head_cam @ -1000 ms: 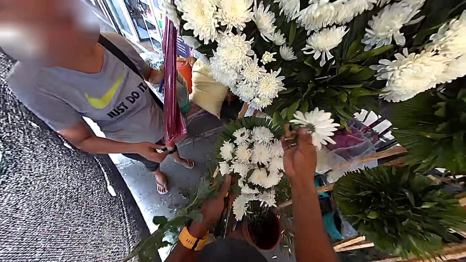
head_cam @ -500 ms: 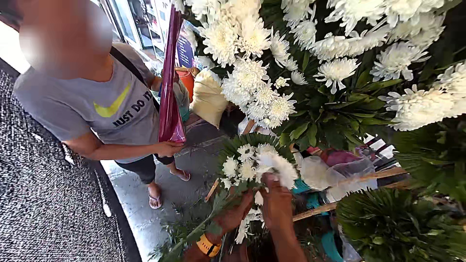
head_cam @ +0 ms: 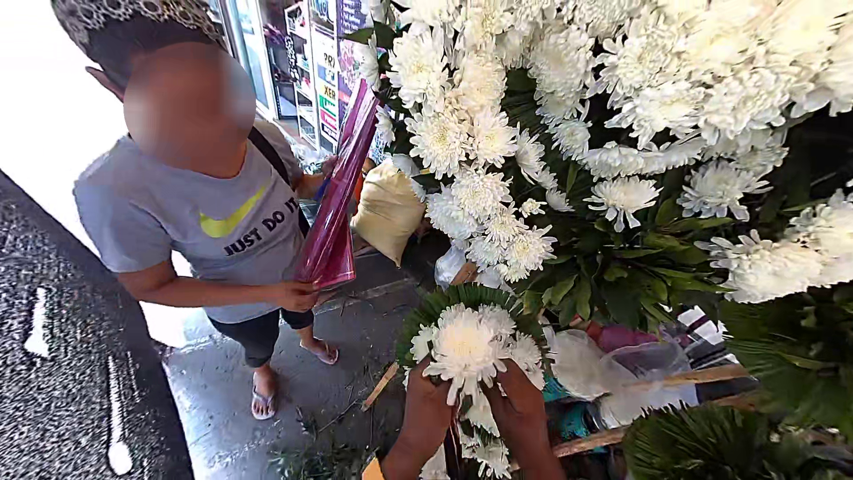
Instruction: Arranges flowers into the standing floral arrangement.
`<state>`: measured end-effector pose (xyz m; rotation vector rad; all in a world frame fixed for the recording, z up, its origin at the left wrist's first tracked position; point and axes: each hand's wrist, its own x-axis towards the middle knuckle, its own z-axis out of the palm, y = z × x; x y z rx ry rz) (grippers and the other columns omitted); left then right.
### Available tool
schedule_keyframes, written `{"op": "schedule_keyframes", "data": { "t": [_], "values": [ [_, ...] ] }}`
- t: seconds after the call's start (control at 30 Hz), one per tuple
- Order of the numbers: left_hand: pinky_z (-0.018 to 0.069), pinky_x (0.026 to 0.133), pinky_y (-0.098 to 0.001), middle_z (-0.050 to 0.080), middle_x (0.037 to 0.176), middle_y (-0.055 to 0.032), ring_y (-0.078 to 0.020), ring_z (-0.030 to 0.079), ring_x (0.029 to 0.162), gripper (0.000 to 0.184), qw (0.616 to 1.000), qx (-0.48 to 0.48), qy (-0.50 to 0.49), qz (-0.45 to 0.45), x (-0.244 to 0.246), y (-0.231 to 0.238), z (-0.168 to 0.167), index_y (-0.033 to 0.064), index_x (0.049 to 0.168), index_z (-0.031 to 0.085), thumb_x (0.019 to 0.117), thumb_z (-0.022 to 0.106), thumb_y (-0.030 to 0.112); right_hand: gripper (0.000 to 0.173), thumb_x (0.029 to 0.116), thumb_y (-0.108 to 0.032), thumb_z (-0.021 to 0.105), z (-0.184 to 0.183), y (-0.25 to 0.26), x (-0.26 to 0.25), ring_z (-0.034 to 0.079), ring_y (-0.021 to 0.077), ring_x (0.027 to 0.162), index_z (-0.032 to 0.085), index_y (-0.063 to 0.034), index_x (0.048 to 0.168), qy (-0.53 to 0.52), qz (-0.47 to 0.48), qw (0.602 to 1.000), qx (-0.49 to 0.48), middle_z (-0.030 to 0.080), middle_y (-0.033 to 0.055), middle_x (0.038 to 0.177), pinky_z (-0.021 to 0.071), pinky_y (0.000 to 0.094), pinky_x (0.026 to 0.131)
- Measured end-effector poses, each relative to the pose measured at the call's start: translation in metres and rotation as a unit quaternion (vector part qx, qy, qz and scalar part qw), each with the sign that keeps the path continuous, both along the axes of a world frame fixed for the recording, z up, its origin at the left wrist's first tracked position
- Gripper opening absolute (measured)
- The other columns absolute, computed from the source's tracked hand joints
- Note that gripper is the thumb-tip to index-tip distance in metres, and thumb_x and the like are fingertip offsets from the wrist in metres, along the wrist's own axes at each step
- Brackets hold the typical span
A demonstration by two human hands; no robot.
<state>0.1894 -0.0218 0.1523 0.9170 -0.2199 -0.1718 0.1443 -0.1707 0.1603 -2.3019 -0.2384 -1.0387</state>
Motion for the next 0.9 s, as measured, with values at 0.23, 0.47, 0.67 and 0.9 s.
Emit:
{"op": "schedule_keyframes", "data": {
  "t": [0.23, 0.47, 0.67, 0.9],
  "values": [
    [0.0520, 0.044, -0.0239, 0.068, 0.070, -0.0021, -0.0091, 0.060, 0.049, 0.009, 0.999, -0.028, -0.011, 0.043, 0.034, 0.014, 0.011, 0.0049, 0.097, 0.064, 0.0914, 0.059, 0.000, 0.013, 0.0960, -0.015, 0.066, 0.020, 0.013, 0.027, 0.067, 0.0074, 0.090, 0.073, -0.0062, 0.102, 0.036, 0.041, 0.997, -0.050, 0.069, 0.0077, 0.102, 0.0578, 0.0187, 0.080],
    [0.0526, 0.046, -0.0265, 0.065, 0.068, -0.0036, -0.0122, 0.060, 0.051, 0.007, 0.999, 0.031, -0.011, 0.010, 0.064, 0.028, 0.019, 0.0015, 0.098, 0.063, 0.0966, 0.056, 0.001, 0.014, 0.0969, -0.015, 0.065, 0.021, 0.029, 0.045, 0.068, 0.0088, 0.079, 0.067, -0.0030, 0.103, 0.110, 0.037, 0.993, -0.038, 0.069, 0.0077, 0.092, 0.0598, 0.0230, 0.074],
    [0.0520, 0.044, -0.0254, 0.067, 0.067, -0.0054, -0.0128, 0.061, 0.049, 0.008, 0.999, 0.019, -0.006, -0.047, 0.086, 0.038, 0.025, 0.0025, 0.097, 0.063, 0.0926, 0.058, -0.003, 0.020, 0.1018, -0.016, 0.058, 0.045, 0.033, 0.061, 0.067, 0.0209, 0.082, 0.060, 0.0012, 0.112, 0.276, 0.077, 0.956, -0.060, 0.066, 0.0135, 0.094, 0.0593, 0.0371, 0.077],
    [0.0602, 0.062, -0.0243, 0.071, 0.086, 0.0067, -0.0056, 0.068, 0.069, 0.021, 0.973, -0.067, -0.172, 0.139, 0.160, 0.055, 0.033, 0.0086, 0.111, 0.057, 0.0913, 0.063, 0.003, 0.030, 0.1074, -0.031, 0.052, 0.030, -0.006, 0.078, 0.069, 0.0201, 0.085, 0.060, -0.0029, 0.117, 0.318, 0.044, 0.947, -0.023, 0.068, 0.0103, 0.098, 0.0602, 0.0413, 0.078]
  ]
}}
